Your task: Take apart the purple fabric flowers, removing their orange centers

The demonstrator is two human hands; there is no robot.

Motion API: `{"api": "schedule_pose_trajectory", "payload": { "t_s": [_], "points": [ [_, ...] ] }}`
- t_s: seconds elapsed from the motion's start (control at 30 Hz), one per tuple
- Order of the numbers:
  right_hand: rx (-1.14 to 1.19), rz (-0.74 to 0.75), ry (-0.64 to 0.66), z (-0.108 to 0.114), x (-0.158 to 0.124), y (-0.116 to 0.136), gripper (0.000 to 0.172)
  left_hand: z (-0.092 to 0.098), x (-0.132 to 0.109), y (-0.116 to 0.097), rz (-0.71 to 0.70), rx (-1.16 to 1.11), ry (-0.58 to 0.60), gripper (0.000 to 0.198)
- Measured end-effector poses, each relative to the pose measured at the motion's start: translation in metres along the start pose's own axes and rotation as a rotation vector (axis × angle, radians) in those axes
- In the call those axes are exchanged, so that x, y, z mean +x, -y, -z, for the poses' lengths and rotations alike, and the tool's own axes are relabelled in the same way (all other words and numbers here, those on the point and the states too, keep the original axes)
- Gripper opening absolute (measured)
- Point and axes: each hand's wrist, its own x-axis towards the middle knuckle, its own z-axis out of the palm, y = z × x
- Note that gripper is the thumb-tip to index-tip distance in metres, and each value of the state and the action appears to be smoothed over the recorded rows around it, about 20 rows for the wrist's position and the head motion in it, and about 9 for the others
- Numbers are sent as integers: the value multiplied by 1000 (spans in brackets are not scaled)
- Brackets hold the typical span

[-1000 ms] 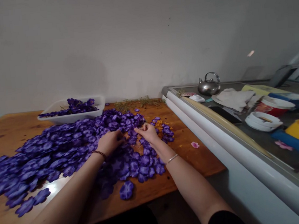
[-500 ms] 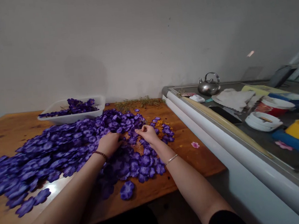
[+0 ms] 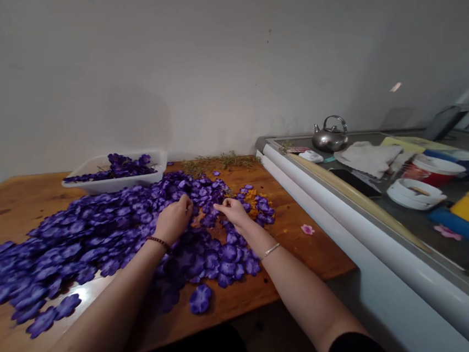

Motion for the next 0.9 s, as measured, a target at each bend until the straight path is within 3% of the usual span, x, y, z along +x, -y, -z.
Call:
{"api": "schedule_pose_trajectory", "payload": {
  "t_s": [0.23, 0.33, 0.4, 0.5, 0.6, 0.67, 0.77, 0.9],
  "points": [
    [-49, 38, -10, 1, -1, 0, 54, -3, 4, 7, -43, -172, -8, 9],
    [-110, 86, -14, 1, 0, -1, 55, -4, 5, 6, -69, -227, 3, 10],
    [-146, 102, -8, 0, 0, -2, 56, -3, 2, 2, -93, -228, -67, 11],
    [-138, 74, 65, -2, -3, 0, 57, -3, -5, -9, -242, -140, -235, 17],
    [-11, 41, 162, -4, -8, 4, 59, -6, -12, -20, -463, -49, -234, 21],
    [58, 29, 178, -5, -10, 8, 61, -9, -14, -23, -512, -22, -215, 19],
    [83, 3, 164, -5, -12, 11, 62, -9, -16, -22, -489, -21, -238, 24],
    [41, -20, 135, -5, -12, 12, 63, -1, -20, -20, -367, -64, -405, 34]
  ]
}}
